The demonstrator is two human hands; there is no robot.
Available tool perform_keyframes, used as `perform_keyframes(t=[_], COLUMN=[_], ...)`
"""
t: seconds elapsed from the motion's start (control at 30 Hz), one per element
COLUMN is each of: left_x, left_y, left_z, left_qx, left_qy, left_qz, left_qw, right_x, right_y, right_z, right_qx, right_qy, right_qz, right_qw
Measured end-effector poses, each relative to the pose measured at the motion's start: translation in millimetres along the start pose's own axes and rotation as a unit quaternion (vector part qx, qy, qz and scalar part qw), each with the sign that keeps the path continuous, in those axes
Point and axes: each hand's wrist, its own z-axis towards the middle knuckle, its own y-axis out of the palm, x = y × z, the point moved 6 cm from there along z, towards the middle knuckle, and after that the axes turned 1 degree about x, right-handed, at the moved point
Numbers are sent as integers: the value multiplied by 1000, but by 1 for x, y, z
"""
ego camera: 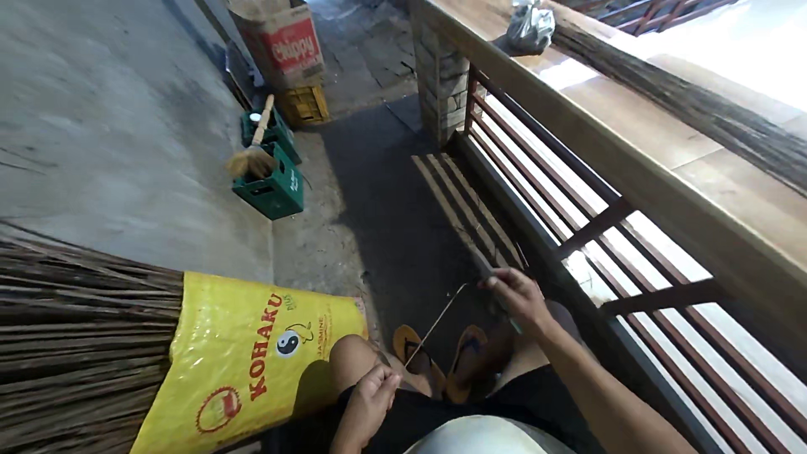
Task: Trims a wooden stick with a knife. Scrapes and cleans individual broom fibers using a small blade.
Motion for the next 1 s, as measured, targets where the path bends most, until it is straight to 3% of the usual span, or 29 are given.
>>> perform_keyframes(t=[0.1, 0.17, 0.23, 0.33, 0.4, 0.47, 0.57, 0.63, 0.73, 0.83, 1.0], left_x=[41, 73, 106, 145, 175, 199, 199, 171, 113, 67, 37], left_y=[6, 11, 15, 19, 22, 20, 16, 21, 44, 75, 96], left_z=[6, 6, 7, 11, 3, -13, -28, -15, 20, 42, 51], left_qx=[-15, -39, -65, -73, 35, 141, 188, 203, 173, 112, 65], left_qy=[68, 100, 131, 172, 324, 490, 572, 536, 385, 236, 109], left_qz=[174, 261, 345, 442, 421, 302, 92, 4, -103, -116, -230], left_qw=[982, 960, 927, 877, 846, 805, 793, 820, 901, 958, 965], right_x=[-15, -9, 2, 15, 21, 28, 37, 43, 50, 52, 41], right_y=[39, 52, 53, 44, 36, 29, 23, 24, 38, 64, 108], right_z=[-22, -30, -32, -34, -32, -28, -28, -31, -36, -42, -52], right_qx=[-196, -279, -305, -248, -189, -129, -44, 8, 53, 51, 20], right_qy=[-117, -92, -57, -50, -31, -16, 25, 76, 160, 216, 284], right_qz=[-161, -216, -242, -180, -107, -22, 80, 119, 173, 227, 326], right_qw=[960, 931, 919, 951, 976, 991, 995, 990, 970, 948, 901])
